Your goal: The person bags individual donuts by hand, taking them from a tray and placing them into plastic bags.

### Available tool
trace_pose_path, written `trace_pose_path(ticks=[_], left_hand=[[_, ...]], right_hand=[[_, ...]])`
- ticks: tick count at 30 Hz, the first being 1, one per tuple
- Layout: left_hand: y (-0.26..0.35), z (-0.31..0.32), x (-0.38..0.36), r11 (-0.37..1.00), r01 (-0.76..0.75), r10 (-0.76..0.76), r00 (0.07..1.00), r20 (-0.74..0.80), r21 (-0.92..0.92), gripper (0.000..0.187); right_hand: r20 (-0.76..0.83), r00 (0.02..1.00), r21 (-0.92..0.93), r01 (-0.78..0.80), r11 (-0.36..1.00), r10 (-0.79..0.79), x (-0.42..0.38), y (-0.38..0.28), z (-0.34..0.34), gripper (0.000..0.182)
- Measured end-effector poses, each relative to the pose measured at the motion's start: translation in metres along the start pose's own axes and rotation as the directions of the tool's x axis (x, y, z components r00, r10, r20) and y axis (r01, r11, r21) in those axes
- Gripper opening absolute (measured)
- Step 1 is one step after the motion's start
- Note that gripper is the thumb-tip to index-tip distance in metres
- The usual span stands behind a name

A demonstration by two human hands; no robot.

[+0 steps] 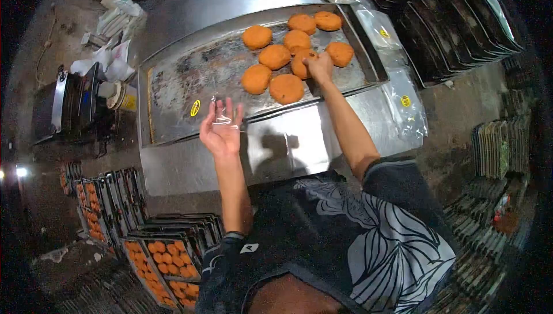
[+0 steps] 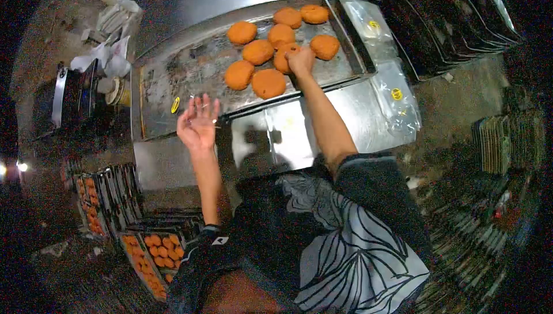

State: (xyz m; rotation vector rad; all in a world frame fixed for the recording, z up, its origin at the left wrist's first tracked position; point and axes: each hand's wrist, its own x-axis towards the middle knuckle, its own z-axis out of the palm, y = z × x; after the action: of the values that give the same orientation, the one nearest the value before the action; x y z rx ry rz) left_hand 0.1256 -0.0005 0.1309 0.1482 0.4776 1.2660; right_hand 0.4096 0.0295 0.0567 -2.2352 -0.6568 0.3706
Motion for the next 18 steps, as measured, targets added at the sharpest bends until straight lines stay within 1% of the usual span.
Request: trace_pose_path(ticks=[1, 2, 3, 4, 5, 6, 7, 8, 9, 10, 11, 12, 13, 14, 15, 16, 17, 18], left_hand=[[0.005, -0.003, 0.001, 1.000, -0.010, 0.010, 1.000, -0.010, 0.000, 0.026], [0.009, -0.008, 0.005, 0.996, -0.023, 0.019, 0.999, -0.048, -0.082, 0.027], [0.013, -0.012, 0.008, 0.986, -0.034, 0.022, 0.997, -0.077, -0.161, 0.027], [0.015, -0.018, 0.013, 0.979, -0.069, 0.040, 0.988, -0.151, -0.193, 0.028], [0.012, -0.019, 0.015, 0.979, -0.059, 0.032, 0.990, -0.140, -0.193, 0.028], [0.005, -0.020, 0.015, 0.979, -0.064, 0.046, 0.994, -0.094, -0.192, 0.033], [-0.005, -0.018, 0.014, 0.980, -0.061, 0.053, 0.998, -0.046, -0.191, 0.038], [-0.019, -0.006, 0.005, 0.990, 0.002, -0.005, 1.000, -0.016, -0.144, 0.047], [-0.030, 0.000, -0.003, 0.994, 0.071, -0.061, 0.991, 0.119, -0.085, 0.051], [-0.039, 0.008, -0.008, 0.999, 0.045, -0.043, 0.997, 0.059, -0.019, 0.049], [-0.045, 0.023, -0.015, 0.999, 0.015, -0.015, 1.000, -0.001, 0.047, 0.048], [-0.048, 0.022, -0.018, 0.999, 0.030, -0.030, 1.000, 0.002, 0.045, 0.048], [-0.049, 0.022, -0.020, 0.983, 0.049, -0.063, 0.995, 0.074, 0.179, 0.049], [-0.050, 0.023, -0.019, 0.951, 0.049, -0.096, 0.985, 0.141, 0.307, 0.049], [-0.054, 0.021, -0.017, 0.952, 0.048, -0.095, 0.985, 0.143, 0.301, 0.049], [-0.059, 0.015, -0.018, 0.936, 0.070, -0.140, 0.973, 0.184, 0.344, 0.049], [-0.063, 0.013, -0.021, 0.917, 0.088, -0.186, 0.957, 0.223, 0.389, 0.050], [-0.066, 0.017, -0.025, 0.917, 0.142, -0.205, 0.969, 0.138, 0.372, 0.050]], right_hand=[[0.217, 0.973, 0.237, 0.022, 0.971, -0.075, -0.010, -0.005, -0.016, 0.056], [0.093, 0.990, 0.277, 0.075, 0.958, -0.105, -0.020, -0.006, -0.015, 0.050], [0.096, 0.990, 0.278, 0.071, 0.958, -0.101, -0.032, -0.005, -0.017, 0.050], [0.039, 0.964, 0.476, 0.214, 0.853, -0.263, -0.045, -0.002, -0.021, 0.049], [-0.054, 0.914, 0.638, 0.341, 0.691, -0.401, -0.064, -0.008, -0.035, 0.048], [-0.022, 0.816, 0.676, 0.438, 0.593, -0.578, -0.093, -0.025, -0.052, 0.049], [-0.002, 0.686, 0.710, 0.513, 0.482, -0.728, -0.119, -0.045, -0.065, 0.051], [0.083, 0.698, 0.726, 0.447, 0.523, -0.712, -0.136, -0.057, -0.070, 0.061], [0.169, 0.705, 0.736, 0.374, 0.564, -0.689, -0.146, -0.062, -0.073, 0.071], [0.160, 0.721, 0.723, 0.379, 0.577, -0.674, -0.147, -0.060, -0.072, 0.071], [0.185, 0.761, 0.762, 0.288, 0.580, -0.622, -0.146, -0.056, -0.070, 0.076], [0.214, 0.792, 0.800, 0.194, 0.568, -0.572, -0.145, -0.051, -0.068, 0.080], [0.207, 0.794, 0.797, 0.202, 0.569, -0.572, -0.150, -0.041, -0.065, 0.080], [0.181, 0.823, 0.831, 0.165, 0.531, -0.538, -0.158, -0.028, -0.060, 0.080], [0.163, 0.850, 0.863, 0.123, 0.490, -0.500, -0.164, -0.024, -0.061, 0.080], [0.163, 0.885, 0.846, 0.103, 0.523, -0.437, -0.164, -0.022, -0.062, 0.085], [0.168, 0.885, 0.845, 0.098, 0.526, -0.435, -0.167, -0.023, -0.061, 0.085], [0.068, 0.926, 0.843, 0.146, 0.517, -0.372, -0.171, -0.027, -0.058, 0.085]])
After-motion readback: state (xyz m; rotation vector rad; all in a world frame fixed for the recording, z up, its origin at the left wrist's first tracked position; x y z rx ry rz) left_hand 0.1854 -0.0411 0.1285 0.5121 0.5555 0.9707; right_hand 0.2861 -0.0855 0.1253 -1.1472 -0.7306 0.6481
